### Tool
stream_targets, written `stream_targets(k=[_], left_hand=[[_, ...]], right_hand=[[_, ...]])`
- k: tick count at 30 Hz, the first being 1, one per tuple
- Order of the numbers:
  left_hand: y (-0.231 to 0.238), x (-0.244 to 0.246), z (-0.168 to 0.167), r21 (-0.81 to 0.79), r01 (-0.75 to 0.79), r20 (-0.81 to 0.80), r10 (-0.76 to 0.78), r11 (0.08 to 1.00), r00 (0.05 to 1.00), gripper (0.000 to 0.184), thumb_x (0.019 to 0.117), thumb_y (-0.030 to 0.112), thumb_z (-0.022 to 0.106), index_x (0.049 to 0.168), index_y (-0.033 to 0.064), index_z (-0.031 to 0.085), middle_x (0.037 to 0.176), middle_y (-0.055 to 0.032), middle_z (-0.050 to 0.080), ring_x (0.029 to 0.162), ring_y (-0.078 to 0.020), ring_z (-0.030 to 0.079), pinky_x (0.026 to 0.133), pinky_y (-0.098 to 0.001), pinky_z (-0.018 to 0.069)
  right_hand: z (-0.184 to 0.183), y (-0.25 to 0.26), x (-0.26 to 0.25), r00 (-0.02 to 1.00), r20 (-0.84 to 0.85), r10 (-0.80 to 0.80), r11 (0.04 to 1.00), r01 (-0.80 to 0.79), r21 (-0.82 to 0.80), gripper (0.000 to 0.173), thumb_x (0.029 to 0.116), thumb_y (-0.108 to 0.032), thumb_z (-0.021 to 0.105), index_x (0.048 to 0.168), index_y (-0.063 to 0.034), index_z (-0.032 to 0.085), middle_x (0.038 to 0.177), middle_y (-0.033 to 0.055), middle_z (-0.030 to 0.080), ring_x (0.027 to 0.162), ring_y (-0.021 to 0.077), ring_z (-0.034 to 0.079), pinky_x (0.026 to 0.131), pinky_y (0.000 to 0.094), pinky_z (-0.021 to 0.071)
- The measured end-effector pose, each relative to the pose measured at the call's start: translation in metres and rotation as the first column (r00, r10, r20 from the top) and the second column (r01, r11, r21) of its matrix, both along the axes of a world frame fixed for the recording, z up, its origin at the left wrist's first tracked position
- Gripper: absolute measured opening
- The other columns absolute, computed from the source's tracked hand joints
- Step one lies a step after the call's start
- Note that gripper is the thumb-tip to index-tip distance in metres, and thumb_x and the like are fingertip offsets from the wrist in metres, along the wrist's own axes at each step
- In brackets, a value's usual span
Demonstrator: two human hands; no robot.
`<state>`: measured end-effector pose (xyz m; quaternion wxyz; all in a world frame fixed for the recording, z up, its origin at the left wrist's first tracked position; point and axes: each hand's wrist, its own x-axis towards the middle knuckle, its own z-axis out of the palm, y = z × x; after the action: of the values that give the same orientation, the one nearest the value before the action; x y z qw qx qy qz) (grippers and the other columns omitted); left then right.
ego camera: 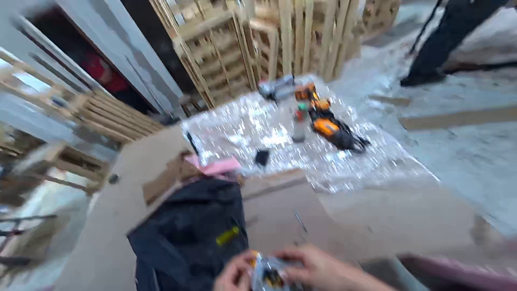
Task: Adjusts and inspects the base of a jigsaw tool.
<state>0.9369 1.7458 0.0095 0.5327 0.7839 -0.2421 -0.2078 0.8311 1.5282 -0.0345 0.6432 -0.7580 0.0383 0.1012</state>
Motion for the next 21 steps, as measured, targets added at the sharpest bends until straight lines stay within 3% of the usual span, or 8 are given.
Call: stream_targets(k=[1, 3, 6, 9, 16, 21], left_hand=[[0.014, 0.002, -0.024, -0.011, 0.065, 0.038, -0.064, 0.998, 0.997, 0.011, 0.0943, 0.003, 0.064, 0.092, 0.0003, 0.074, 0.126, -0.0128, 0.071, 0.116, -0.0207, 0.069, 0.098, -0.0375, 0.0599], [0.029, 0.005, -0.038, 0.022, 0.157, 0.003, -0.157, 0.987, 0.988, 0.011, 0.0934, 0.018, 0.071, 0.092, 0.0095, 0.079, 0.131, -0.0088, 0.069, 0.118, -0.0218, 0.067, 0.096, -0.0388, 0.0603], [0.031, 0.008, -0.039, 0.081, 0.2, -0.01, -0.2, 0.976, 0.98, 0.015, 0.0914, 0.031, 0.075, 0.09, 0.0162, 0.08, 0.13, -0.0035, 0.068, 0.117, -0.0218, 0.066, 0.094, -0.0387, 0.061], [0.03, 0.008, -0.04, 0.152, 0.195, 0.081, -0.209, 0.969, 0.975, 0.012, 0.0899, 0.032, 0.074, 0.09, 0.0208, 0.08, 0.128, 0.0013, 0.068, 0.115, -0.0182, 0.066, 0.092, -0.0359, 0.0618], [0.024, 0.012, -0.036, 0.212, 0.209, 0.126, -0.239, 0.955, 0.963, 0.012, 0.0854, 0.035, 0.077, 0.084, 0.0236, 0.078, 0.122, 0.0047, 0.069, 0.116, -0.0158, 0.066, 0.093, -0.036, 0.0609], [0.023, 0.022, -0.039, 0.199, 0.26, 0.113, -0.286, 0.945, 0.952, 0.011, 0.0827, 0.036, 0.079, 0.084, 0.0253, 0.076, 0.121, 0.0064, 0.068, 0.114, -0.0134, 0.065, 0.09, -0.0335, 0.0602]], right_hand=[[0.001, 0.0, -0.005, 0.999, -0.033, 0.04, 0.998, -0.041, -0.045, 0.044, 0.099, -0.044, 0.066, 0.137, -0.0211, 0.064, 0.115, 0.0044, 0.073, 0.101, 0.0162, 0.071, 0.091, 0.0448, 0.0585], [-0.003, 0.004, -0.012, 0.997, -0.071, 0.04, 0.998, -0.044, -0.047, 0.045, 0.0976, -0.045, 0.068, 0.138, -0.0263, 0.064, 0.112, -0.0008, 0.073, 0.096, 0.0109, 0.07, 0.087, 0.0396, 0.0601], [-0.008, 0.008, -0.014, 1.0, -0.019, -0.006, 1.0, 0.006, 0.021, 0.036, 0.095, -0.034, 0.074, 0.129, -0.0228, 0.069, 0.117, -0.0063, 0.072, 0.097, 0.005, 0.07, 0.085, 0.0321, 0.0616], [-0.009, 0.01, -0.016, 1.0, -0.009, 0.009, 0.999, -0.008, 0.039, 0.036, 0.0947, -0.033, 0.075, 0.129, -0.0223, 0.068, 0.128, -0.0086, 0.069, 0.107, 0.0033, 0.067, 0.091, 0.0302, 0.06], [-0.002, 0.014, -0.015, 0.999, -0.031, -0.012, 0.998, 0.014, 0.058, 0.032, 0.0944, -0.027, 0.075, 0.125, -0.0173, 0.07, 0.127, -0.0043, 0.069, 0.106, 0.0054, 0.067, 0.09, 0.0314, 0.0592], [-0.01, 0.011, -0.012, 1.0, -0.012, 0.015, 1.0, -0.014, 0.014, 0.035, 0.0948, -0.032, 0.075, 0.128, -0.0221, 0.069, 0.129, -0.0092, 0.067, 0.11, 0.0031, 0.066, 0.092, 0.0305, 0.0589]])
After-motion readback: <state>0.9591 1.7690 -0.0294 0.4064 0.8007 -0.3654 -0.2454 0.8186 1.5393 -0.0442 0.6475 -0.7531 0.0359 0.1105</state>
